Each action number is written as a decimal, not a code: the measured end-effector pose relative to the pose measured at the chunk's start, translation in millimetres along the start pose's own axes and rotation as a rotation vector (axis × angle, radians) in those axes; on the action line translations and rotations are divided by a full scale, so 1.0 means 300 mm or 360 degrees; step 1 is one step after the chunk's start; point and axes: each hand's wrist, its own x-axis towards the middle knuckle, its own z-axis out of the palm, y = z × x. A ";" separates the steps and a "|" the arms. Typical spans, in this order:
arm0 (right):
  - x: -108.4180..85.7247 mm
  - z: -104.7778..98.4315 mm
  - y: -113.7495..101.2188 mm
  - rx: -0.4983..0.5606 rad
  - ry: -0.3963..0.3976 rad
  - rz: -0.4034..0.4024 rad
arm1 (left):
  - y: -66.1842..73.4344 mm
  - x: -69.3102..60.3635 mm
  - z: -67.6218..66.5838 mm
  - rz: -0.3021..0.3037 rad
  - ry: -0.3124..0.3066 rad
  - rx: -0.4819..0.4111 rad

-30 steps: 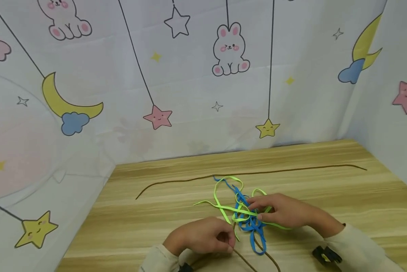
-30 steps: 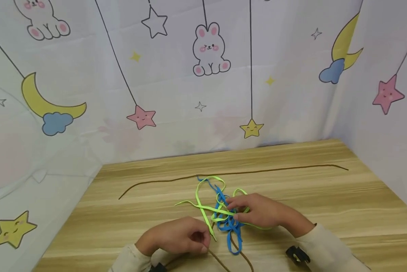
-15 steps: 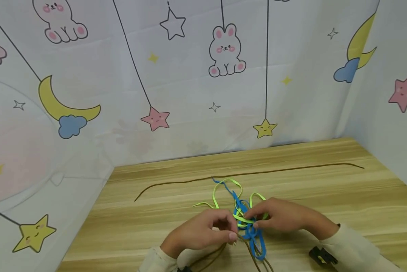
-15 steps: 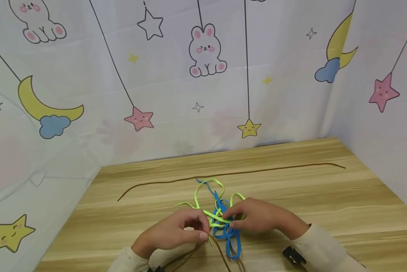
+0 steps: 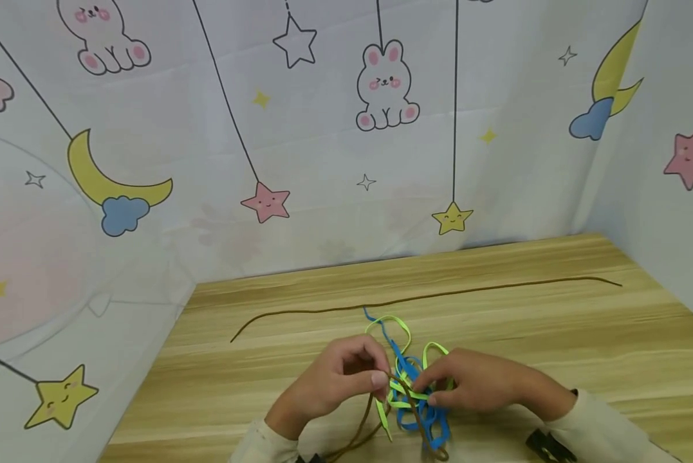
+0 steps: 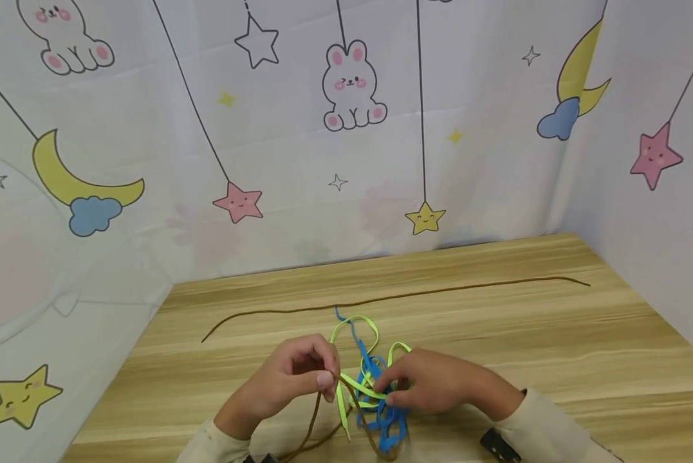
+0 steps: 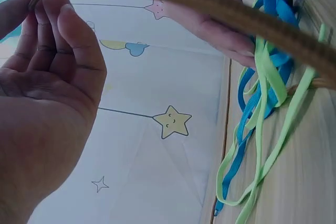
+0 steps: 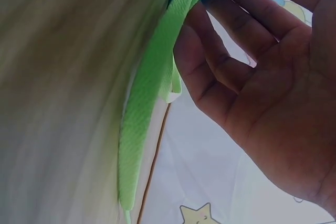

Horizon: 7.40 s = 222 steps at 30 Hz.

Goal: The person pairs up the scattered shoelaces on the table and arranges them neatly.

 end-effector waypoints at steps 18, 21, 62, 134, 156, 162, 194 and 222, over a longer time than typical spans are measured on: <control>0.006 0.012 -0.008 0.0102 -0.0080 -0.0031 | -0.069 -0.020 -0.090 -0.0285 0.0519 0.0191; 0.007 0.012 -0.008 0.0093 -0.0059 -0.0046 | -0.082 -0.025 -0.105 -0.0336 0.0571 0.0184; 0.024 0.034 -0.040 0.0268 0.0000 -0.0200 | -0.059 0.037 -0.048 -0.0470 0.0759 0.0135; -0.136 -0.158 -0.169 0.0788 0.0516 -0.0720 | -0.037 -0.025 -0.180 -0.0475 0.0949 0.0269; -0.195 -0.228 -0.111 0.1040 0.0735 -0.0931 | -0.027 -0.038 -0.217 -0.0460 0.1139 0.0216; -0.205 -0.239 -0.096 0.1066 0.0805 -0.0942 | -0.031 -0.044 -0.227 -0.0455 0.1159 0.0228; -0.230 -0.280 -0.055 0.0632 0.1181 -0.0044 | -0.050 -0.095 -0.299 -0.0467 0.1382 0.0159; -0.262 -0.311 -0.008 0.0404 0.0922 0.0104 | -0.052 -0.117 -0.337 -0.0422 0.1731 -0.0085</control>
